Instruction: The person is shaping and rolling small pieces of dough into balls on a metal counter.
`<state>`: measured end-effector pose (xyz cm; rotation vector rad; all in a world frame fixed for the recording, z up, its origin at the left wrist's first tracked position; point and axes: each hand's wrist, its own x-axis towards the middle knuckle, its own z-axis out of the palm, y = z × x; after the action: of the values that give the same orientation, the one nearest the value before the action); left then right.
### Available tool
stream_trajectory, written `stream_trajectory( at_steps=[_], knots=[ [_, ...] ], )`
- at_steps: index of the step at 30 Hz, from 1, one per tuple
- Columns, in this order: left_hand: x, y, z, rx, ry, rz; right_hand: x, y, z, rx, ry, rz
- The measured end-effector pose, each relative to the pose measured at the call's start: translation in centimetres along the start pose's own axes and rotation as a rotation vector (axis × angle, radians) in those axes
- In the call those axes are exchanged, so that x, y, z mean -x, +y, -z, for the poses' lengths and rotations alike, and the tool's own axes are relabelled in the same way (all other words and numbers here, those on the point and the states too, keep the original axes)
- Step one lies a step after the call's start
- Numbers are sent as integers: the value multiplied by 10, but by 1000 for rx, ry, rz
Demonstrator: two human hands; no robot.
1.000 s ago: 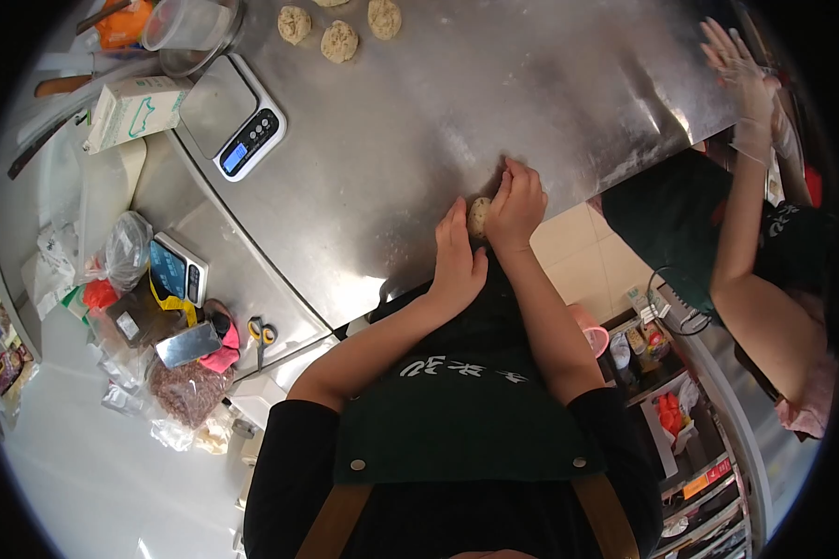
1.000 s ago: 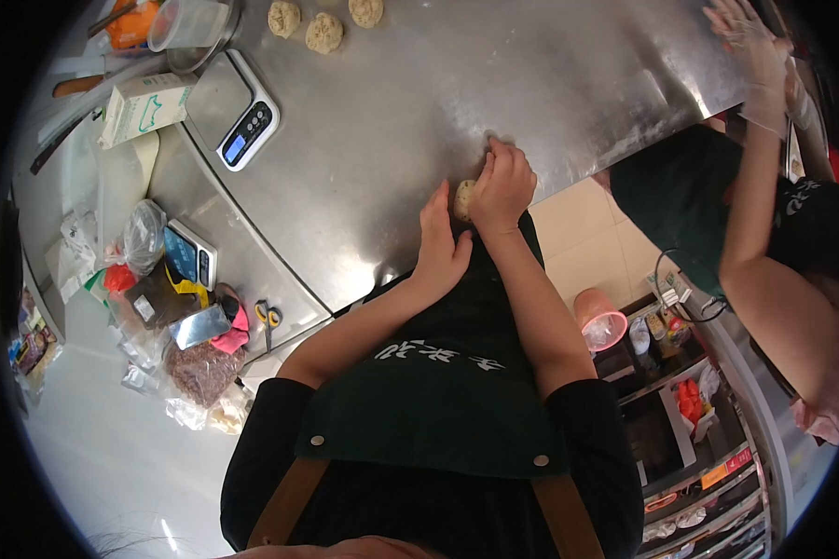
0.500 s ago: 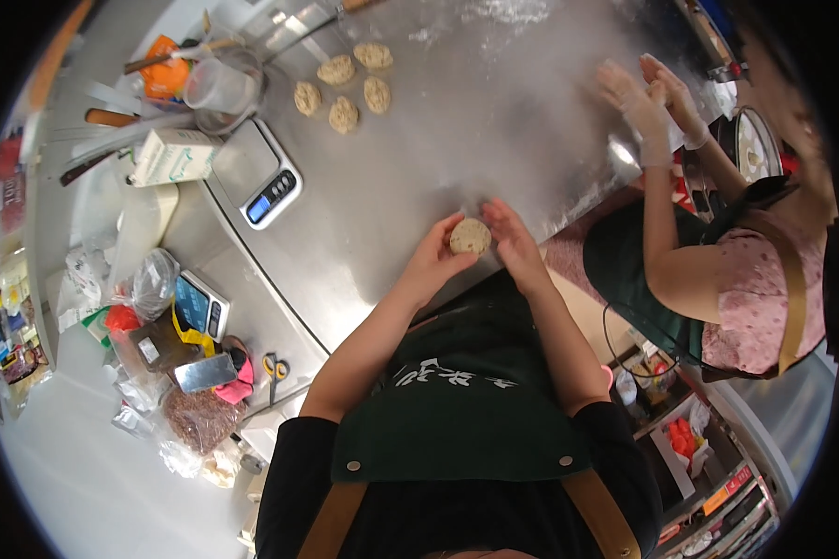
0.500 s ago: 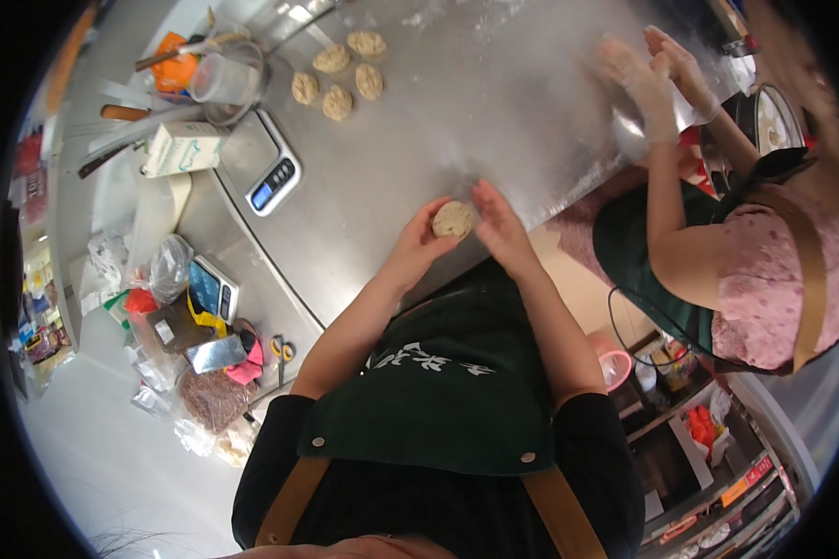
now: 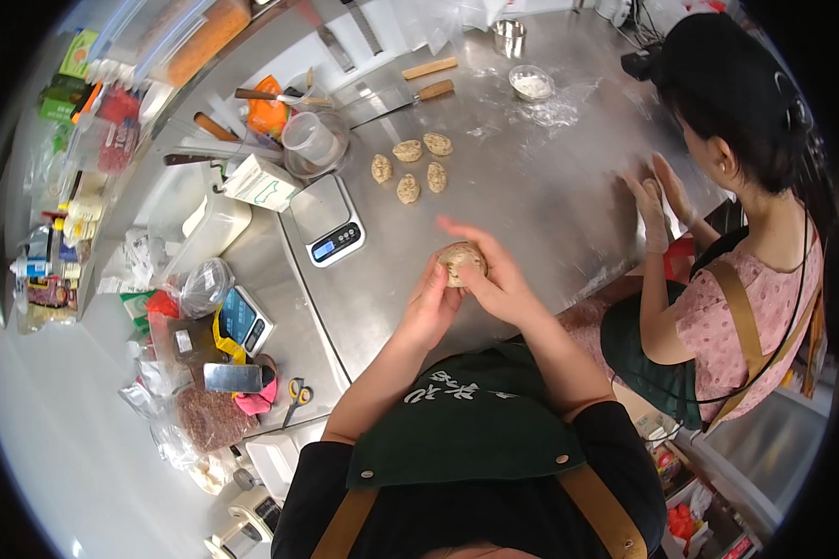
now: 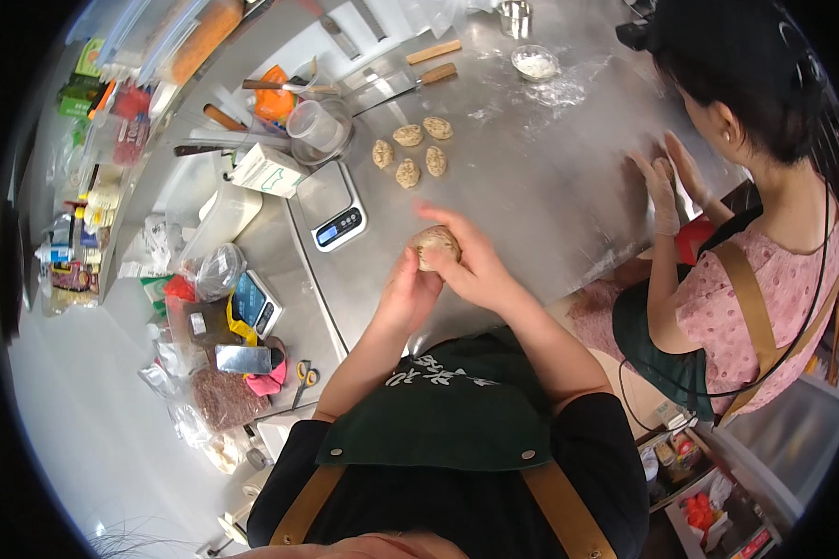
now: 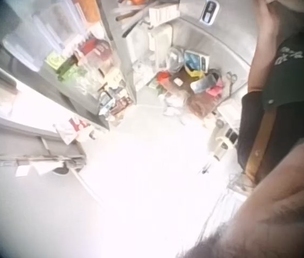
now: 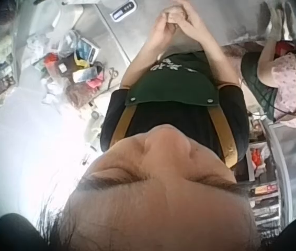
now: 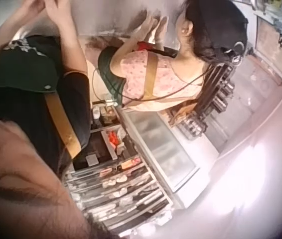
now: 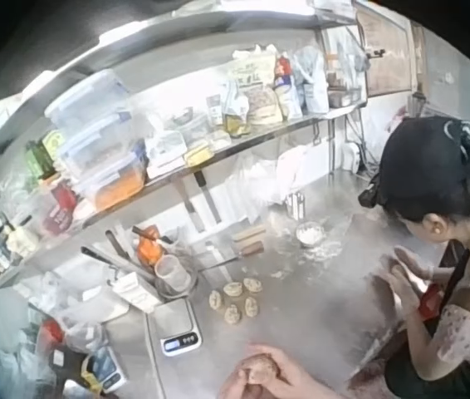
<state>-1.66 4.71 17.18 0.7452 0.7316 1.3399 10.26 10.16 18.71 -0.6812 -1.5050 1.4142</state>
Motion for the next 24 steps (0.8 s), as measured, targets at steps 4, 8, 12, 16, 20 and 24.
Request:
stream_trajectory(
  at_steps=[4, 8, 12, 16, 20, 24],
  knots=[
    [3, 30, -1, 258, -182, 221, -16, -36, 10, 97, -121, 209],
    [10, 20, -20, -84, -26, 89, -16, -13, 14, 2, -306, 199],
    [13, 14, -26, -276, 220, -56, -8, -25, -13, -312, 18, -212],
    [20, 32, -7, -95, 52, 148, -13, -40, -8, -129, -98, 82],
    [24, 29, -12, 120, -126, 122, -21, -23, 6, 72, -476, 254],
    [23, 16, -32, -428, 235, -198, -11, -5, -6, -77, -300, 185]
  ],
)
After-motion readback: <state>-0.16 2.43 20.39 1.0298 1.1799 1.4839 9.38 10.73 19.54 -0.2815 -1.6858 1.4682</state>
